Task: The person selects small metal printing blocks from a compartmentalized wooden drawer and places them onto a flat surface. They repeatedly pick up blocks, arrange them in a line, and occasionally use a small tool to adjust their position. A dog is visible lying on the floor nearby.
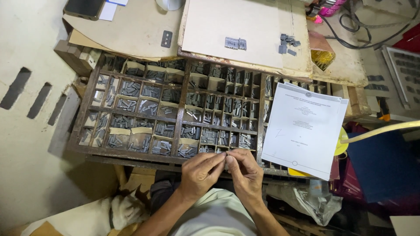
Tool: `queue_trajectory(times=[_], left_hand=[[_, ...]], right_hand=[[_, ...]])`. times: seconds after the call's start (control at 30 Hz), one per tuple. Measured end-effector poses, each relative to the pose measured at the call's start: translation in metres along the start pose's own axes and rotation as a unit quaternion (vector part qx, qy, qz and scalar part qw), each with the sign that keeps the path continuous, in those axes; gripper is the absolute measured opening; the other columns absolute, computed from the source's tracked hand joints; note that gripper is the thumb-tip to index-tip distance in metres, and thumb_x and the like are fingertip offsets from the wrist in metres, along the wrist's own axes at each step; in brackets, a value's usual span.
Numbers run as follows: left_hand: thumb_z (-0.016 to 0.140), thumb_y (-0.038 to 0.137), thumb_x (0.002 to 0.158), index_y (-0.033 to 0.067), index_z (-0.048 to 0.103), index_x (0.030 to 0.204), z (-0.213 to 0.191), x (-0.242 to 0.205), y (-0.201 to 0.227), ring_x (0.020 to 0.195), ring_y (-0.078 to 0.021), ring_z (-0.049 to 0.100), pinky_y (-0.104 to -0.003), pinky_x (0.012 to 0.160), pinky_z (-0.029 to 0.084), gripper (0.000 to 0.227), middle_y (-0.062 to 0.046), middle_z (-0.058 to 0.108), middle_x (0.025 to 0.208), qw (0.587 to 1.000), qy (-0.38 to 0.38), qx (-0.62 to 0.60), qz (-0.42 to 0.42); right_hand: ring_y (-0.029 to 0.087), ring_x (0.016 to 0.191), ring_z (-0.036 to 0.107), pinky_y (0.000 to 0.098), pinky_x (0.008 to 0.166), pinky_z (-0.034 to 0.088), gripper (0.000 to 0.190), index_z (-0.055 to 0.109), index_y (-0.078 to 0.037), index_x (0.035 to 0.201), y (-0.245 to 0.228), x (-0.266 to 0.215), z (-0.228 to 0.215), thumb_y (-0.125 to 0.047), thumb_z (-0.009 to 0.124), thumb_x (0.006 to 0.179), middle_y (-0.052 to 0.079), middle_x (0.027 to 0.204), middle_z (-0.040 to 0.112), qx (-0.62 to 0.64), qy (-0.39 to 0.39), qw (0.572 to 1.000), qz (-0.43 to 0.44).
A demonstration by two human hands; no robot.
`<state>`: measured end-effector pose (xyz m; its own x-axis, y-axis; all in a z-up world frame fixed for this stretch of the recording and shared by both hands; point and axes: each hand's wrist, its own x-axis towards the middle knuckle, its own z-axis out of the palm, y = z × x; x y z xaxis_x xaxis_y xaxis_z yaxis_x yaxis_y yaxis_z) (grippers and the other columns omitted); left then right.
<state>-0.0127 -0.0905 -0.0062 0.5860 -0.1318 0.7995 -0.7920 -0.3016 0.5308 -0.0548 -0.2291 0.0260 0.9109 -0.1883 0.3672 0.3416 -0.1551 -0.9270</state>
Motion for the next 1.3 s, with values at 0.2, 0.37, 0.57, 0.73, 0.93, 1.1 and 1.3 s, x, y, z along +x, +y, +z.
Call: queue_trajectory(times=[0.2,0.37,0.57,0.73,0.93,1.1,1.3], left_hand=[[0.086,0.001,0.083,0.0058,0.079,0.101,0.014,0.019,-0.001,0.08,-0.018,0.077,-0.029,0.074,0.065,0.02,-0.007,0.078,0.094,0.999,0.009,-0.029,-0.032],[0.085,0.0,0.082,0.0051,0.079,0.096,0.043,0.045,-0.001,0.079,-0.0181,0.077,-0.029,0.073,0.066,0.016,-0.007,0.078,0.091,0.999,0.004,-0.054,-0.001],[0.083,-0.001,0.084,0.0044,0.079,0.097,0.112,0.071,-0.003,0.076,-0.0172,0.076,-0.027,0.072,0.064,0.015,-0.007,0.078,0.089,0.985,-0.034,-0.166,-0.01],[0.083,0.004,0.084,0.006,0.08,0.096,0.16,0.094,0.008,0.083,-0.0163,0.077,-0.027,0.076,0.065,0.012,-0.006,0.079,0.092,0.977,-0.065,-0.204,-0.012],[0.084,0.004,0.084,0.0072,0.08,0.097,0.199,0.108,0.015,0.081,-0.0158,0.078,-0.026,0.075,0.065,0.014,-0.005,0.08,0.092,0.971,-0.081,-0.224,-0.003],[0.085,0.006,0.084,0.0081,0.08,0.096,0.214,0.11,0.02,0.08,-0.0152,0.078,-0.025,0.073,0.064,0.013,-0.004,0.079,0.091,0.974,-0.083,-0.213,-0.005],[0.084,0.005,0.085,0.0061,0.08,0.099,0.22,0.111,0.02,0.083,-0.0166,0.079,-0.025,0.076,0.067,0.015,-0.006,0.08,0.094,0.968,-0.109,-0.226,-0.017]], right_hand=[[0.019,0.099,0.067,0.0274,0.087,0.058,0.016,0.071,-0.005,0.111,0.004,0.012,-0.007,-0.015,0.062,0.102,0.009,0.106,0.068,-0.107,0.032,0.991,-0.073],[0.016,0.091,0.064,0.0254,0.075,0.055,0.017,0.069,-0.003,0.109,0.006,0.024,-0.027,-0.016,0.06,0.104,0.009,0.102,0.066,-0.102,0.088,0.989,-0.066],[0.012,0.074,0.059,0.0231,0.059,0.055,0.017,0.073,-0.006,0.109,0.016,0.042,-0.072,-0.016,0.063,0.101,0.007,0.101,0.067,-0.099,0.192,0.976,-0.037],[0.014,0.075,0.06,0.0239,0.058,0.055,0.018,0.073,-0.004,0.109,0.018,0.059,-0.112,-0.016,0.062,0.102,0.009,0.101,0.067,-0.128,0.251,0.958,-0.052],[0.013,0.075,0.063,0.0223,0.058,0.056,0.016,0.074,-0.003,0.107,0.024,0.07,-0.142,-0.012,0.064,0.1,0.01,0.102,0.069,-0.151,0.304,0.939,-0.05],[0.011,0.067,0.059,0.0225,0.063,0.054,0.014,0.075,-0.004,0.105,0.024,0.071,-0.155,-0.012,0.065,0.099,0.008,0.102,0.07,-0.154,0.317,0.936,-0.021],[0.012,0.076,0.063,0.023,0.067,0.056,0.015,0.075,-0.003,0.106,0.029,0.071,-0.163,-0.012,0.065,0.099,0.009,0.102,0.07,-0.172,0.319,0.932,-0.024]])
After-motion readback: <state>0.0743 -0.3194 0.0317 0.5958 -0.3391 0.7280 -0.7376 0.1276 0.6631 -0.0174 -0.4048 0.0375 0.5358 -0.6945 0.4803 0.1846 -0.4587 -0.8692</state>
